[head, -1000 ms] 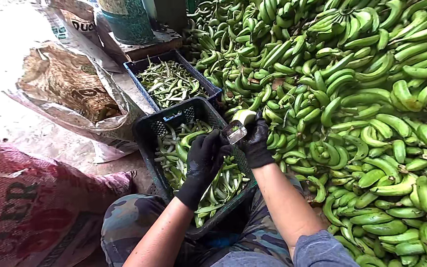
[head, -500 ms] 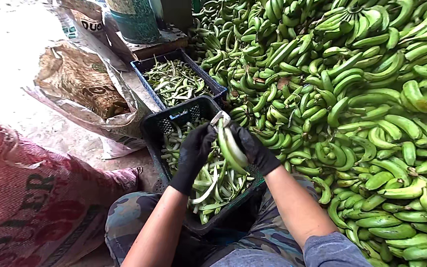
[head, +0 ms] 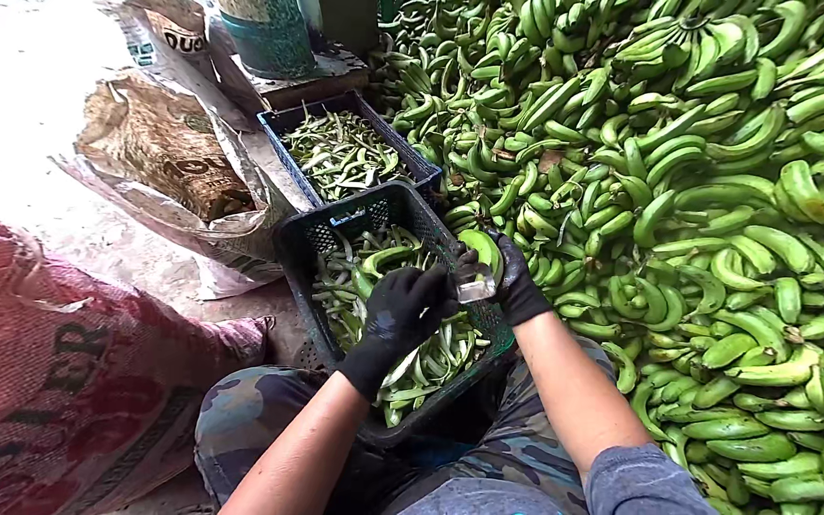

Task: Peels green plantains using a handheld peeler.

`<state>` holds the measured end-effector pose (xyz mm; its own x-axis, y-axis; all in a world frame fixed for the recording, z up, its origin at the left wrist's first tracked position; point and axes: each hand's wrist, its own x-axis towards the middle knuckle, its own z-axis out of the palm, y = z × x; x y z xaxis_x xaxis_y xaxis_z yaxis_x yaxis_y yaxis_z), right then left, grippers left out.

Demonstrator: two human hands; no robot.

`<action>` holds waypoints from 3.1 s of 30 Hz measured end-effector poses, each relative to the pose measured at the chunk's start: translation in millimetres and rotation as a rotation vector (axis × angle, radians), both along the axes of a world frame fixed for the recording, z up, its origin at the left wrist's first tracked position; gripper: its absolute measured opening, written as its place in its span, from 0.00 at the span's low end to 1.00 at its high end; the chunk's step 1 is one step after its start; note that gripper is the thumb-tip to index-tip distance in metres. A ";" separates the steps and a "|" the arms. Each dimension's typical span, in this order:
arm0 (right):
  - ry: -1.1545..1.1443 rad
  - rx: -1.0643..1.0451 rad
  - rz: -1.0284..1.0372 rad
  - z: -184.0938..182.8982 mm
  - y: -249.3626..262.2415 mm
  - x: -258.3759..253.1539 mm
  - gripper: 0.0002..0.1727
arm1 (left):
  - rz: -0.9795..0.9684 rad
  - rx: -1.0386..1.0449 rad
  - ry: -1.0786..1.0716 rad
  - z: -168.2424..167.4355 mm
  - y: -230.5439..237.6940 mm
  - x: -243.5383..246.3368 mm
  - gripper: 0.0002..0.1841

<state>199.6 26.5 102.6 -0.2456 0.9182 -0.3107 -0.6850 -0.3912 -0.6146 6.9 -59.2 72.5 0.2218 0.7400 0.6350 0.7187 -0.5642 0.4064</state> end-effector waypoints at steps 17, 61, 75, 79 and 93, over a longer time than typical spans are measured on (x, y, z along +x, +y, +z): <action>-0.503 0.389 0.422 -15.5 -17.1 -17.5 0.29 | 0.184 -0.808 -0.785 -18.3 22.4 -27.1 0.29; -0.502 0.312 0.293 -10.8 -15.4 -0.4 0.23 | 0.313 -0.594 -0.410 3.9 4.9 -28.4 0.28; -1.090 1.157 0.170 3.4 -40.3 -67.4 0.22 | 0.084 -0.719 -1.143 45.8 -24.1 -24.8 0.19; -1.059 0.961 0.324 -20.0 -17.2 -88.2 0.25 | 0.211 -0.187 -0.967 87.2 -58.5 -79.9 0.18; -2.107 0.893 0.941 -126.1 10.6 -121.1 0.38 | 0.733 0.386 -0.378 168.1 -64.9 -145.6 0.18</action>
